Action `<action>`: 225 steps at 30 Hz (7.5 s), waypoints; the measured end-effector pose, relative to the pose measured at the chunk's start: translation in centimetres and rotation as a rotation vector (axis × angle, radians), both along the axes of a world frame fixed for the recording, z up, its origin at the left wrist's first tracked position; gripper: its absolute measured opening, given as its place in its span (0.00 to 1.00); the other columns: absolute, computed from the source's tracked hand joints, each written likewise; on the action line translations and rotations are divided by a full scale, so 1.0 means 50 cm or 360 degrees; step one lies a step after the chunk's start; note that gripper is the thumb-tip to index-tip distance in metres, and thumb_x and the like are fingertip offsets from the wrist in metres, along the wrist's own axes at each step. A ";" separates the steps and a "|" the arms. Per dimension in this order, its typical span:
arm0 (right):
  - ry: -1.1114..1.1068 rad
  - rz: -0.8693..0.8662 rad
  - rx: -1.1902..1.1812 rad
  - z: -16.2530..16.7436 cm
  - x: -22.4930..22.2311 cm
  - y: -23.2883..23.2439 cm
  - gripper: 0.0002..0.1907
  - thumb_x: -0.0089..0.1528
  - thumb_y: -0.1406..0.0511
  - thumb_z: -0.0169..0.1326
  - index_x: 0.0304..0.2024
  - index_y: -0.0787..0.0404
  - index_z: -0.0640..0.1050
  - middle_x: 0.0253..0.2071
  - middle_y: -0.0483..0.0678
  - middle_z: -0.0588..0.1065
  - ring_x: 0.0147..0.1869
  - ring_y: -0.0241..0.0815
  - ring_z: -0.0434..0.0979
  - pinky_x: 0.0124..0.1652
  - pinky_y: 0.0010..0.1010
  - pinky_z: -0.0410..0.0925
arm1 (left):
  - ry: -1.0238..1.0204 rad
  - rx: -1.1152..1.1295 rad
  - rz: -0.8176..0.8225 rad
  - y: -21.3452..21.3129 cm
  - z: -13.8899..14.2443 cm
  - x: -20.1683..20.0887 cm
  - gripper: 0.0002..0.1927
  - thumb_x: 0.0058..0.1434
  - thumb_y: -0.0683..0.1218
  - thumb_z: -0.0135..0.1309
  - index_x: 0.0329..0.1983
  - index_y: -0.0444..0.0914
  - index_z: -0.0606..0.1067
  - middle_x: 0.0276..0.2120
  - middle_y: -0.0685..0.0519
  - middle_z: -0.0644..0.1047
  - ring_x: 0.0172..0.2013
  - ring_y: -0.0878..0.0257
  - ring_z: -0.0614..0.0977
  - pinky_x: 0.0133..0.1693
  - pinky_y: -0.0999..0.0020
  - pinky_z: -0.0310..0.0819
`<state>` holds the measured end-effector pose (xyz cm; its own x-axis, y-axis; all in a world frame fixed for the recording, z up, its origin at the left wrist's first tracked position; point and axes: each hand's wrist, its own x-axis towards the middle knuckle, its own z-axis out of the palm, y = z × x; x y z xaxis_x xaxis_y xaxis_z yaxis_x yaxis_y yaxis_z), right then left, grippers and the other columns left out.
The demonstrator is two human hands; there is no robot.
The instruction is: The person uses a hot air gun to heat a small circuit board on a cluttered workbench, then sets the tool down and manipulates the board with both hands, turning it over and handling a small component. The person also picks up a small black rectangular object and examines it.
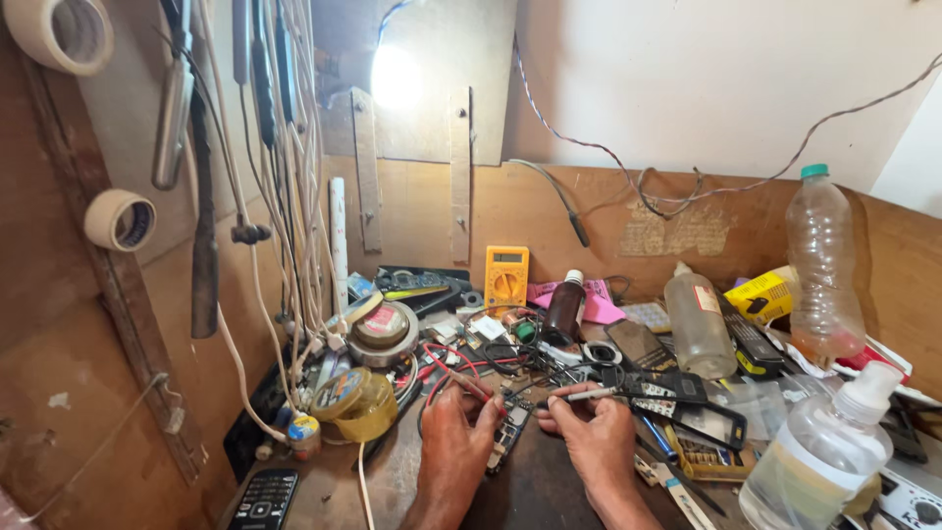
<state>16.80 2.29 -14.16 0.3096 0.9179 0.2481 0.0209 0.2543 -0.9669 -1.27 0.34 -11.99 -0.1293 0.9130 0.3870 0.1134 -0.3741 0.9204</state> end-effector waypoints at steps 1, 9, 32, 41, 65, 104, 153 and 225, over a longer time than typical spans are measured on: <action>-0.0003 -0.0001 -0.0004 -0.001 0.000 0.000 0.06 0.59 0.71 0.59 0.36 0.72 0.81 0.31 0.56 0.84 0.33 0.43 0.86 0.36 0.31 0.80 | 0.0009 -0.0020 0.0002 -0.001 0.001 0.000 0.07 0.60 0.41 0.60 0.37 0.33 0.75 0.25 0.47 0.85 0.28 0.64 0.88 0.29 0.68 0.80; 0.0064 0.0010 -0.0036 -0.006 -0.001 0.007 0.06 0.59 0.71 0.59 0.36 0.70 0.81 0.31 0.55 0.83 0.34 0.42 0.86 0.36 0.30 0.79 | -0.0001 -0.0147 -0.0006 -0.001 0.007 0.001 0.07 0.60 0.41 0.59 0.39 0.33 0.75 0.27 0.49 0.85 0.29 0.65 0.88 0.30 0.69 0.82; 0.0003 0.0071 -0.0054 0.018 -0.011 -0.011 0.07 0.60 0.70 0.60 0.37 0.70 0.82 0.32 0.53 0.84 0.36 0.40 0.86 0.38 0.29 0.79 | 0.0091 -0.0104 0.0031 -0.018 0.026 0.000 0.07 0.61 0.42 0.60 0.38 0.32 0.75 0.27 0.47 0.86 0.28 0.64 0.89 0.28 0.67 0.81; 0.0031 0.0065 -0.0024 0.009 -0.010 -0.001 0.07 0.59 0.71 0.61 0.37 0.71 0.82 0.32 0.54 0.83 0.35 0.40 0.86 0.38 0.29 0.79 | 0.0086 -0.0079 0.0023 -0.017 0.027 -0.001 0.07 0.61 0.41 0.60 0.38 0.32 0.75 0.26 0.47 0.86 0.28 0.65 0.89 0.29 0.69 0.81; 0.0012 0.0050 -0.0105 0.019 -0.012 -0.006 0.07 0.60 0.70 0.60 0.38 0.71 0.82 0.32 0.55 0.84 0.36 0.41 0.87 0.38 0.29 0.80 | 0.0200 -0.0062 0.0087 -0.018 0.031 -0.001 0.08 0.60 0.42 0.60 0.37 0.33 0.76 0.25 0.48 0.85 0.26 0.64 0.87 0.27 0.67 0.78; -0.0019 0.0060 -0.0038 0.019 -0.013 -0.011 0.06 0.60 0.70 0.60 0.37 0.69 0.82 0.33 0.54 0.84 0.36 0.40 0.87 0.39 0.29 0.79 | 0.0204 -0.0008 0.0073 -0.018 0.028 -0.003 0.07 0.60 0.42 0.60 0.37 0.33 0.77 0.26 0.48 0.85 0.24 0.64 0.86 0.25 0.66 0.77; -0.1023 -0.0364 0.0512 0.091 -0.059 -0.096 0.12 0.65 0.60 0.54 0.41 0.64 0.78 0.35 0.53 0.78 0.38 0.49 0.77 0.36 0.38 0.70 | 0.0184 -0.0098 0.0863 -0.030 0.036 -0.028 0.20 0.68 0.53 0.55 0.31 0.31 0.81 0.21 0.48 0.79 0.24 0.57 0.80 0.31 0.56 0.72; -0.1413 -0.0253 0.0786 0.053 0.036 -0.210 0.06 0.59 0.64 0.61 0.34 0.60 0.81 0.32 0.50 0.80 0.40 0.49 0.79 0.41 0.37 0.71 | 0.0646 0.0324 0.0241 -0.050 0.032 0.030 0.42 0.51 0.44 0.67 0.68 0.34 0.64 0.48 0.40 0.81 0.50 0.46 0.80 0.50 0.55 0.72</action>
